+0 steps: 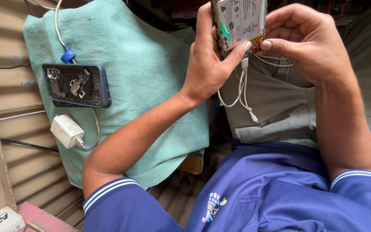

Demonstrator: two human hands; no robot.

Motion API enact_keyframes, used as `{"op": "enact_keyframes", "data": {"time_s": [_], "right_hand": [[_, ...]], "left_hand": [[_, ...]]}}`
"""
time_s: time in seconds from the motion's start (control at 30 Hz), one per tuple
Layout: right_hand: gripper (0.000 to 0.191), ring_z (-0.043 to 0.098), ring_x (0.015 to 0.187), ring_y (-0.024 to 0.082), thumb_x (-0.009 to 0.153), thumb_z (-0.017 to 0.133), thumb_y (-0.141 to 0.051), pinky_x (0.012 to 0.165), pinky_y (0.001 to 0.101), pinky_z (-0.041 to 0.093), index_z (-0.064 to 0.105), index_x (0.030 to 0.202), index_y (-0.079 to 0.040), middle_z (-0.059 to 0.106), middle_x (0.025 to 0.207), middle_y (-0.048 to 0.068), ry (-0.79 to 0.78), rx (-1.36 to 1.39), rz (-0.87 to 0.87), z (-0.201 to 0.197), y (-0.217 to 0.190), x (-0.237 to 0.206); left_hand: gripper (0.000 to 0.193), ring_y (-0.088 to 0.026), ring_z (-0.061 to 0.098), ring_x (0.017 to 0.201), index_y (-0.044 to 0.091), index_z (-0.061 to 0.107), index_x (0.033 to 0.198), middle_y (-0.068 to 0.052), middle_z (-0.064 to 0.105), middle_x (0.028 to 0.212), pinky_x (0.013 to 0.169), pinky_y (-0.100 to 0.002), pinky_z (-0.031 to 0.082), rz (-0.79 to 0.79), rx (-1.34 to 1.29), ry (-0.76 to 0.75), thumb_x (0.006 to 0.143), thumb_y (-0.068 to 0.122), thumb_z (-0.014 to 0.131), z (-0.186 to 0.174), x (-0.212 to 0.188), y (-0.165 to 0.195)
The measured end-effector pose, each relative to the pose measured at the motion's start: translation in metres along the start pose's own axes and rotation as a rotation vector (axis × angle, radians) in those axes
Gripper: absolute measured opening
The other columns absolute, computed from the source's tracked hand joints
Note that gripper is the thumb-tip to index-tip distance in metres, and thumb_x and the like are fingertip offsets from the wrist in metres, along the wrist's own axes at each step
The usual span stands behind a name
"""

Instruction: The person uses a feature phone and a smartphone, then disassembles a smartphone to access the internal components. They connect a charging cable to the motherboard and reassemble the device.

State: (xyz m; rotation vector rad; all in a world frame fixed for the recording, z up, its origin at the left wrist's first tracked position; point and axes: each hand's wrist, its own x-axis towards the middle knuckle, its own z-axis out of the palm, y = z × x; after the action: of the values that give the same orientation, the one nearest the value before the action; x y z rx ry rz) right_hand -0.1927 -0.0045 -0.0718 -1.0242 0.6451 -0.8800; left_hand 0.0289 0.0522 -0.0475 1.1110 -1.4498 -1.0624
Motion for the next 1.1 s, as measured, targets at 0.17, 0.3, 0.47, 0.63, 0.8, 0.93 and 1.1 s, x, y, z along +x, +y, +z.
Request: {"op": "enact_keyframes", "data": {"time_s": [0.17,0.3,0.47,0.63,0.8,0.93,1.1], "right_hand": [[0.024,0.073,0.101,0.017,0.103,0.075,0.008,0.096,0.0286,0.063,0.061,0.123,0.007,0.072,0.111,0.014,-0.032,-0.047,-0.052,-0.001,0.008,0.001],[0.024,0.074,0.107,0.017,0.105,0.072,0.009,0.099,0.0287,0.064,0.06,0.126,0.006,0.071,0.116,0.013,-0.034,-0.084,-0.103,0.006,0.004,0.0],[0.037,0.068,0.111,0.012,0.101,0.07,0.006,0.099,0.0245,0.062,0.051,0.132,0.001,0.065,0.118,0.004,0.15,-0.174,-0.356,0.007,0.004,-0.002],[0.026,0.062,0.112,0.014,0.111,0.062,0.015,0.099,0.0243,0.057,0.049,0.13,0.005,0.059,0.123,0.008,0.129,-0.404,-0.588,-0.006,0.017,-0.007],[0.015,0.062,0.096,0.013,0.108,0.072,0.015,0.087,0.0226,0.057,0.062,0.116,0.008,0.06,0.118,0.009,0.279,-0.532,-0.498,-0.014,0.021,-0.008],[0.018,0.067,0.108,0.017,0.106,0.066,0.025,0.099,0.0256,0.062,0.062,0.118,0.013,0.057,0.124,0.012,0.2,-0.576,-0.619,-0.012,0.017,-0.009],[0.019,0.069,0.108,0.018,0.103,0.066,0.026,0.095,0.0252,0.061,0.063,0.117,0.014,0.056,0.124,0.013,0.211,-0.656,-0.615,-0.012,0.014,-0.008]], "left_hand": [[0.065,-0.021,0.079,0.11,0.013,0.026,0.146,-0.014,0.074,0.117,0.093,-0.031,0.068,0.009,0.134,0.0,0.104,0.003,0.075,0.0,-0.001,0.001],[0.064,-0.022,0.079,0.111,0.014,0.025,0.146,-0.014,0.073,0.118,0.094,-0.032,0.069,0.039,0.162,0.002,0.105,0.006,0.074,-0.002,0.002,0.0],[0.07,-0.024,0.08,0.11,0.015,0.025,0.151,-0.014,0.074,0.118,0.095,-0.034,0.069,-0.004,0.183,-0.062,0.102,0.007,0.075,-0.003,0.002,-0.004],[0.067,-0.025,0.081,0.11,0.012,0.03,0.149,-0.014,0.077,0.113,0.097,-0.035,0.064,0.015,0.157,-0.161,0.1,0.002,0.075,0.003,-0.002,-0.005],[0.072,-0.025,0.081,0.108,0.01,0.031,0.153,-0.015,0.077,0.114,0.092,-0.036,0.064,-0.033,0.203,-0.18,0.097,0.003,0.076,0.001,-0.002,0.001],[0.068,-0.024,0.082,0.105,0.011,0.033,0.152,-0.014,0.078,0.106,0.094,-0.036,0.064,-0.018,0.21,-0.199,0.098,0.002,0.074,0.001,-0.001,0.004],[0.07,-0.029,0.081,0.109,0.01,0.032,0.151,-0.017,0.075,0.116,0.089,-0.036,0.064,-0.002,0.218,-0.196,0.096,0.002,0.075,0.002,0.0,0.001]]}}
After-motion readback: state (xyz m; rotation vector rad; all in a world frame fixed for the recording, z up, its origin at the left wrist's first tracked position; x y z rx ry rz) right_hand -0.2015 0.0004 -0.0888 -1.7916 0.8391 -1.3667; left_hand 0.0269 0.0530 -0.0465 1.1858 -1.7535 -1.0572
